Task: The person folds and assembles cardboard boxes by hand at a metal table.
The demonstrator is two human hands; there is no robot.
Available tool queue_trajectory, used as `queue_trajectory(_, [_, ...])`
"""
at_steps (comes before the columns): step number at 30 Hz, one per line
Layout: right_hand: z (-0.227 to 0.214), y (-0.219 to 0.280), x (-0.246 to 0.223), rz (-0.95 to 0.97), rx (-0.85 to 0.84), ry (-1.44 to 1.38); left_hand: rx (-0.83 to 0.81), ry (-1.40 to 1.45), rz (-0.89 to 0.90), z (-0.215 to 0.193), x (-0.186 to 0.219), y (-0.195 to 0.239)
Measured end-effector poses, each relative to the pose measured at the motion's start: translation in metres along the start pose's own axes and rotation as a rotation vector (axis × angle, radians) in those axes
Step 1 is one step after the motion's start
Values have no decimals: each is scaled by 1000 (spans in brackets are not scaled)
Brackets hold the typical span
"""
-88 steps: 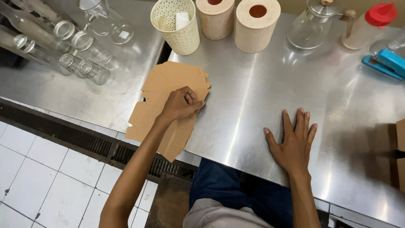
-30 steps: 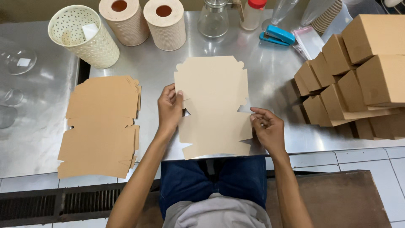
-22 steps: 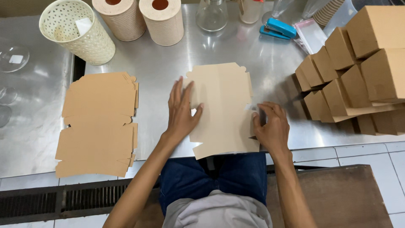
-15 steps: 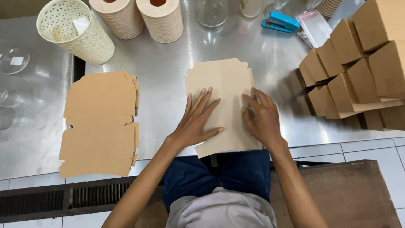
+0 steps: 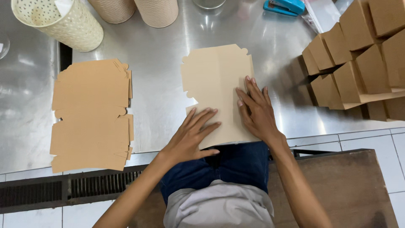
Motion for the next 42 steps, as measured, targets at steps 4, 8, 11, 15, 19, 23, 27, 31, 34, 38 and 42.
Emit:
queue_trajectory(4, [-16,34,-10,-140,83,19,116,-77,44,12,-5,24])
queue_trajectory(8, [-23,69,-20,-256,-25,8,165,-68,16,8,2,32])
queue_trajectory(11, [-17,83,-21,-269,-50,50,182,-64,20,10,3,34])
queue_trajectory(15, [-10,85,-20,-311,50,131,221,-66,32,14,0,34])
queue_trajectory(19, [-12,80,-23,-339,51,162,246,-43,51,13,-2,34])
queue_trajectory(23, [-21,75,-30,-382,49,165,192,13,29,9,-1,35])
queue_trajectory(27, [-24,71,-32,-400,20,206,127,48,-12,6,1,32])
queue_trajectory(31, [-25,68,-30,-391,-10,231,85,63,-45,-4,7,27])
queue_trajectory(34, [-32,62,-29,-353,-61,196,30,53,-108,-13,10,21])
queue_trajectory(38, [-40,50,-27,-230,-172,55,-24,71,-166,-22,11,12])
queue_trajectory(42, [-43,35,-27,-236,-222,80,-52,55,-218,-28,10,2])
Point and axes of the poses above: each hand's wrist, its own y-axis away from the middle knuckle, its own z-axis out of the palm, x = y × z, the point moved 2 cm from there along -y, towards the middle knuckle, and after that the axes turned 6 degrees about -z, right-handed, at the moved point
